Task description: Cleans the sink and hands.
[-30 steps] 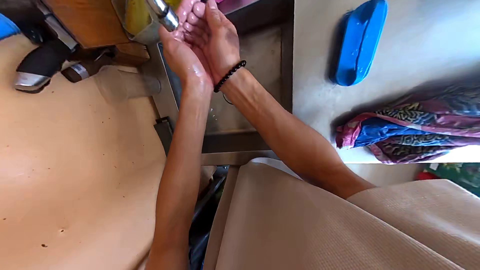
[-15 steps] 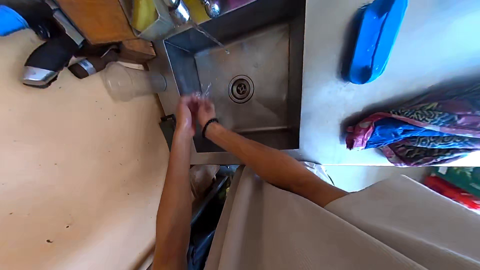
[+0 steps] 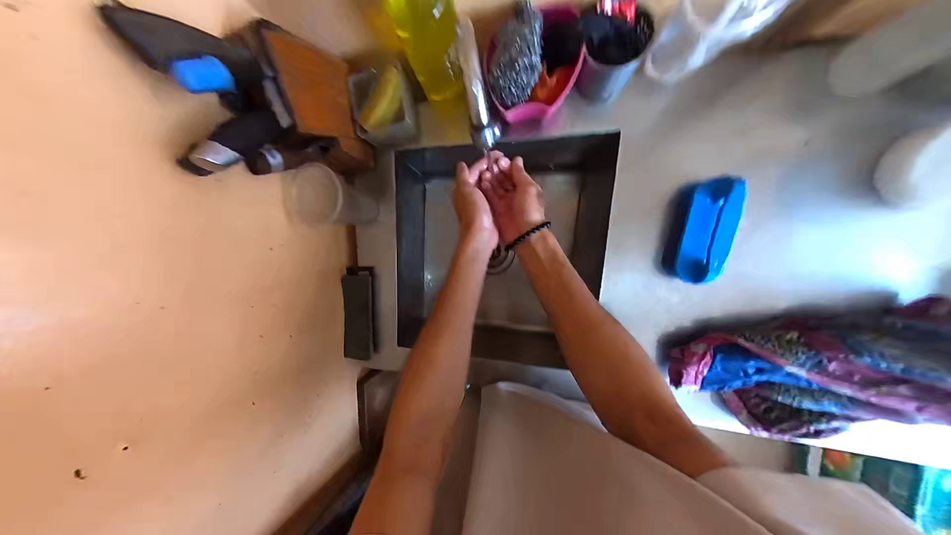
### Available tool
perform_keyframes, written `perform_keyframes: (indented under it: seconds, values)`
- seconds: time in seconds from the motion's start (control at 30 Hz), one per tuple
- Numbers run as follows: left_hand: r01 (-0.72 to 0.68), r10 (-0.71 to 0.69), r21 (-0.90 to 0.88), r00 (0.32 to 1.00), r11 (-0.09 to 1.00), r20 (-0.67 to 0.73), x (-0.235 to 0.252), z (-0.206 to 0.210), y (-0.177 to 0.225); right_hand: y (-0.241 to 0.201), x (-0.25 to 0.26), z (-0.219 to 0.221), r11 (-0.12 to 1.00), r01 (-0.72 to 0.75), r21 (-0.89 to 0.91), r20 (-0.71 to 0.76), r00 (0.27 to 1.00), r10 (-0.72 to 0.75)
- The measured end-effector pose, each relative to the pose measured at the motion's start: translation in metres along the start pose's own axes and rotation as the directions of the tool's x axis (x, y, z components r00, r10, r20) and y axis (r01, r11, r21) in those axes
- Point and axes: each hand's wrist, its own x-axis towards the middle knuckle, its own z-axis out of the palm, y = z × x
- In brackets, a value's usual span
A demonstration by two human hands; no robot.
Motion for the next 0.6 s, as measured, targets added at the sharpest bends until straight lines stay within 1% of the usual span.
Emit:
perform_keyframes:
  seconds: [0.07,0.13,0.23,0.33,0.47,0.53,0.6]
  values:
    - [-0.059,0.051,-0.130,0.997,0.990,-0.064,-0.002,0.018,0.007,-0.008,-0.003,0.007,0.998,0.057,-0.006,0.056,0.997,-0.057]
    - [-0.099,0.085,-0.172,0.993,0.980,-0.085,-0.008,0.022,0.010,-0.016,-0.010,0.013,0.994,0.101,-0.034,0.092,0.991,-0.098]
    - [-0.129,0.098,-0.220,0.984,0.967,-0.147,-0.017,0.027,0.019,-0.025,-0.017,0.021,0.986,0.128,-0.105,0.133,0.985,-0.114]
    - [-0.118,0.073,-0.245,0.980,0.962,-0.184,-0.027,0.034,0.029,-0.036,-0.023,0.027,0.967,0.157,-0.200,0.131,0.982,-0.132]
    - [-0.064,0.013,-0.260,0.981,0.964,-0.192,-0.041,0.039,0.044,-0.049,-0.038,0.037,0.932,0.179,-0.316,0.080,0.983,-0.162]
    - [-0.053,0.000,-0.274,0.982,0.960,-0.191,-0.048,0.037,0.051,-0.050,-0.046,0.041,0.929,0.175,-0.327,0.076,0.984,-0.159]
    - [-0.052,0.019,-0.226,0.989,0.973,-0.149,-0.057,0.029,0.054,-0.049,-0.055,0.041,0.918,0.177,-0.355,0.101,0.983,-0.151]
